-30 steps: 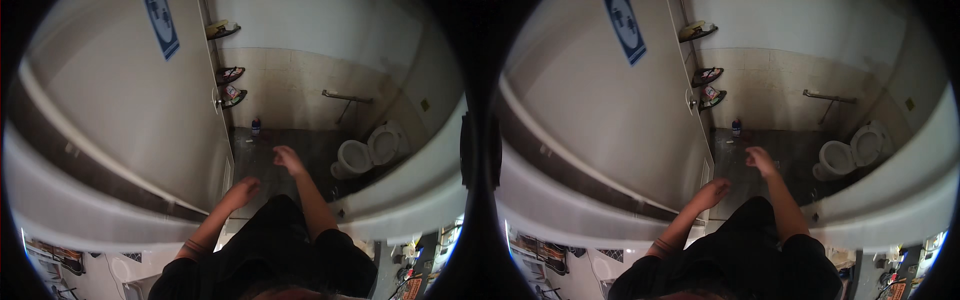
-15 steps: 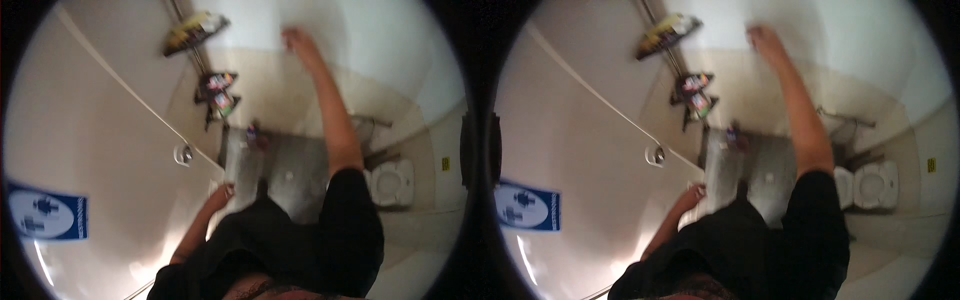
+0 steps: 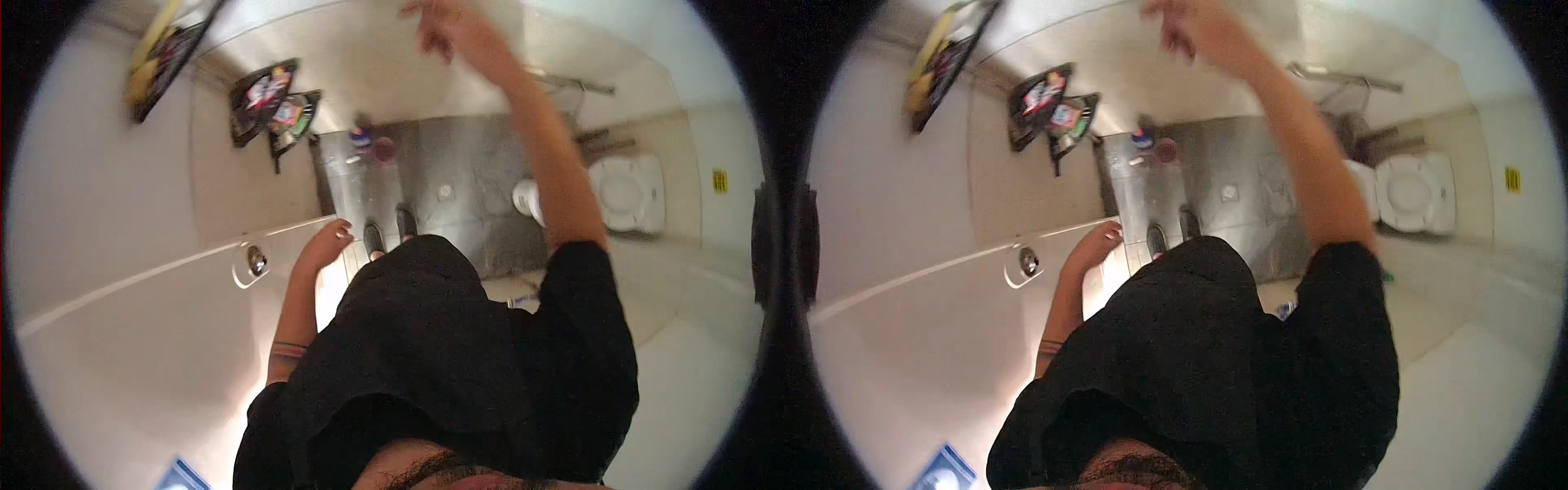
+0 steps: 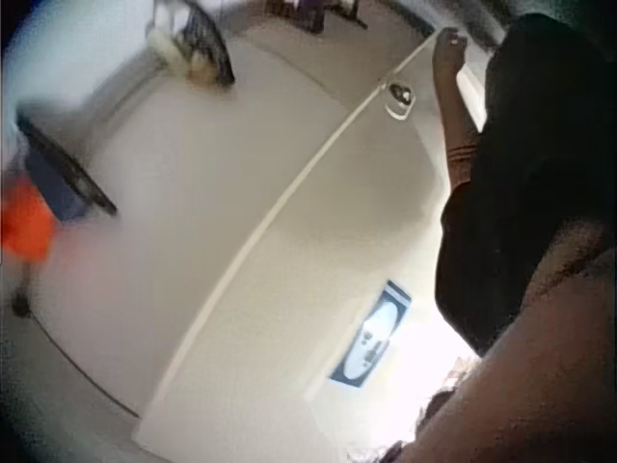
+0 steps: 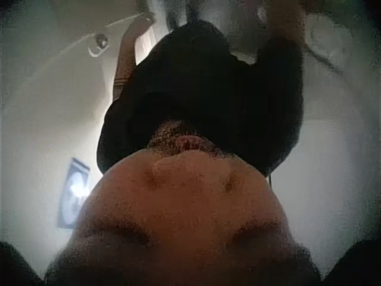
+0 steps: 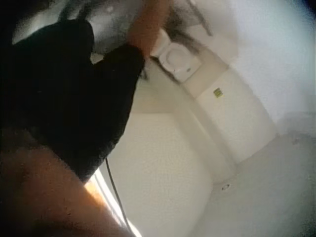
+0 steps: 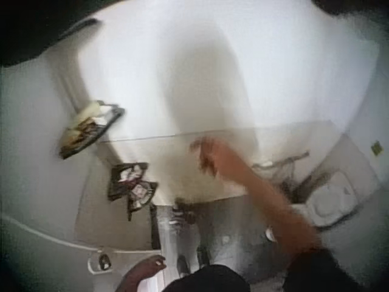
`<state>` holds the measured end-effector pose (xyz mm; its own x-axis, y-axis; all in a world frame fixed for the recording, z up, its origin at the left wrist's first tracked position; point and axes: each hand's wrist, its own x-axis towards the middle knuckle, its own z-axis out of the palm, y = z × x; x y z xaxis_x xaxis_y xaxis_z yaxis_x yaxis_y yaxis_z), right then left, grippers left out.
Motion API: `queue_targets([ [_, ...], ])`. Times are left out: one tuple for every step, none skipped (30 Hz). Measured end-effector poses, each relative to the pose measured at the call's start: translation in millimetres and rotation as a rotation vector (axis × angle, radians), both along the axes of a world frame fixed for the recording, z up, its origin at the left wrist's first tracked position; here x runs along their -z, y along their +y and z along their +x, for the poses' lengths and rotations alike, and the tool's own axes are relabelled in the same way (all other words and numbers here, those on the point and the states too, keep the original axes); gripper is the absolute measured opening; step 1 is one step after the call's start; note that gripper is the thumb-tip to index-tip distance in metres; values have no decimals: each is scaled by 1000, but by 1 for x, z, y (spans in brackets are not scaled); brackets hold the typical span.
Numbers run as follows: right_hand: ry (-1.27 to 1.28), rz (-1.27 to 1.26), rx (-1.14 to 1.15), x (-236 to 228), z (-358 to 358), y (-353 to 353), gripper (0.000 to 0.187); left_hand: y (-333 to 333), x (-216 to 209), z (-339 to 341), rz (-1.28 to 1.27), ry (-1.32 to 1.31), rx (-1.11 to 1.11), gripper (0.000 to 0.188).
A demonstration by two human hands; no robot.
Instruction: The person takes a sponge and a scoop from a bathroom shelf, wets the sponge under a faucet while holding it in the scoop, and then wrings the sponge out by hand.
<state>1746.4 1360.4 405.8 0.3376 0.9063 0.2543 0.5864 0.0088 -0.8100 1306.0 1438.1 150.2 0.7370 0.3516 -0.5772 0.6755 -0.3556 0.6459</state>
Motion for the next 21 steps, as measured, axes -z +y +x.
queue_targets([
  [334, -7, 22, 74, -3, -27, 34, 4, 1, 13, -64, 21, -10, 43],
  [447, -160, 96, 145, -9, -62, 42, 10, 9, 22, -45, 5, 13, 43],
  [424, -275, 184, 192, -44, -93, 39, 30, 28, 13, 16, -3, 78, 43],
  [422, -230, 386, 282, -59, -152, 33, 35, 41, 35, 17, -7, 133, 43],
  [437, -516, 444, 317, -101, -181, 33, 51, 44, 24, 53, 37, 134, 43],
  [607, -620, 611, 362, -143, -228, 31, 51, 40, 34, 75, 62, 174, 43],
  [775, -729, 733, 397, -183, -268, 29, 52, 29, 44, 98, 91, 213, 43],
  [751, -833, 793, 424, -224, -300, 28, 54, 15, 52, 132, 130, 246, 43],
  [730, -933, 843, 448, -263, -328, 27, 55, 4, 60, 142, 188, 272, 43],
  [715, -1033, 894, 472, -301, -358, 26, 54, -4, 69, 150, 240, 297, 43],
  [679, -1183, 972, 508, -321, -435, 25, 31, 4, 100, 91, 224, 356, 42],
  [623, -1341, 1050, 530, -332, -519, 24, 12, 26, 121, -18, 121, 431, 42],
  [469, -1399, 675, 539, -345, -509, 24, 18, 23, 122, 27, 159, 461, 42],
  [270, -1366, 335, 544, -357, -496, 24, 23, 15, 122, 77, 207, 482, 42],
  [329, -1305, 379, 543, -357, -499, 27, 20, 13, 127, 88, 216, 505, 42],
  [384, -1256, 434, 534, -355, -511, 31, 10, 16, 133, 67, 218, 527, 42],
  [435, -1199, 489, 526, -354, -521, 36, 2, 20, 140, 56, 215, 536, 41],
  [252, -1163, 410, 516, -340, -496, 34, 11, 18, 142, 86, 234, 521, 41],
  [42, -1113, 323, 502, -317, -465, 33, 29, 25, 135, 56, 164, 518, 40],
  [269, -951, 531, 488, -291, -440, 33, 48, 37, 126, 28, 71, 508, 40],
  [502, -792, 721, 474, -268, -434, 34, 61, 44, 127, -15, -29, 505, 40],
])
